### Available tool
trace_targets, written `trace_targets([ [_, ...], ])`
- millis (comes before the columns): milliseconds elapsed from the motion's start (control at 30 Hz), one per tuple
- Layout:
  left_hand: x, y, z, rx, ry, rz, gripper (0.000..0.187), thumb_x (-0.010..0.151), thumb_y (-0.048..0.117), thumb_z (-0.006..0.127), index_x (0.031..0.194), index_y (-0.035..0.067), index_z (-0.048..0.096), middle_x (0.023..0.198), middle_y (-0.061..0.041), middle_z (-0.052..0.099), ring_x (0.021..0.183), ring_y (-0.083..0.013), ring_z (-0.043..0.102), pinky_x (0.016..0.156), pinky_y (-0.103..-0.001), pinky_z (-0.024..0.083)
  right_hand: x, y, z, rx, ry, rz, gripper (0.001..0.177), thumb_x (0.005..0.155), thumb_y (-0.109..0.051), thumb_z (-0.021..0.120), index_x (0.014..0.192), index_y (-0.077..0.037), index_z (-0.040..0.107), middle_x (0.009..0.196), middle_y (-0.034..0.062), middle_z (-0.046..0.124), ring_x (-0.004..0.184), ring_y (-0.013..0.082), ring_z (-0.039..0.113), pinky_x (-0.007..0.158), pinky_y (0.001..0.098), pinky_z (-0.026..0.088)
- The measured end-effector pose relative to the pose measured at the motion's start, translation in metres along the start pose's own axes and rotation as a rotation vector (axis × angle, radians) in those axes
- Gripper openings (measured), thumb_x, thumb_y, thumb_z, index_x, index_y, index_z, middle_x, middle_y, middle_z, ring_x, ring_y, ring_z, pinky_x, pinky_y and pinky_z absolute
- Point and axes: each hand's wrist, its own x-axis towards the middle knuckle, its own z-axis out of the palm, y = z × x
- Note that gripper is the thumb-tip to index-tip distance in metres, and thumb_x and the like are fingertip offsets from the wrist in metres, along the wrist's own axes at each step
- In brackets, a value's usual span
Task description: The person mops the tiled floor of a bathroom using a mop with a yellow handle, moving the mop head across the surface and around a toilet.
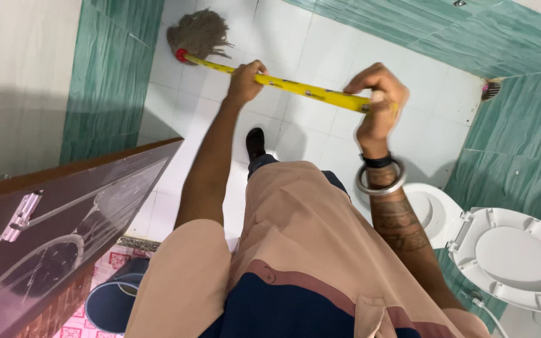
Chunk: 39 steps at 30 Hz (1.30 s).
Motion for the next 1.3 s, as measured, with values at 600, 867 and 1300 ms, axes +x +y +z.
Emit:
trace_targets([
  [600, -0.106, 0.23, 0.206, 0.055, -0.288, -0.12, 0.023, 0.075, 0.006, 0.075, 0.093, 0.021, 0.076, 0.094, -0.006, 0.067, 0.108, -0.0357, 0.056, 0.085, -0.052, 0.05, -0.172, -0.141, -0.255, 0.256, -0.149, 0.508, 0.04, 0.091, -0.032, 0.047, 0.066, 0.0, 0.048, 0.069, 0.0185, 0.05, 0.077, 0.0322, 0.048, 0.095, 0.0503, 0.042],
  [867, -0.135, 0.393, 0.359, -0.092, -0.917, 0.205, 0.026, 0.078, 0.017, 0.069, 0.103, 0.02, 0.076, 0.105, -0.005, 0.075, 0.109, -0.0302, 0.064, 0.087, -0.046, 0.053, -0.223, -0.26, -0.337, -0.194, 0.12, 0.328, 0.035, 0.085, -0.025, 0.051, 0.067, 0.005, 0.054, 0.061, 0.019, 0.054, 0.063, 0.0362, 0.057, 0.071, 0.0497, 0.055],
  [1300, -0.164, 0.428, 0.418, 0.037, -1.297, 0.371, 0.038, 0.08, 0.017, 0.065, 0.117, 0.022, 0.072, 0.107, -0.009, 0.076, 0.107, -0.0289, 0.071, 0.092, -0.045, 0.054, -0.361, -0.206, -0.414, -0.645, 0.767, 0.071, 0.044, 0.105, -0.032, 0.044, 0.075, 0.0, 0.044, 0.067, 0.0165, 0.051, 0.061, 0.0309, 0.06, 0.065, 0.0443, 0.055],
])
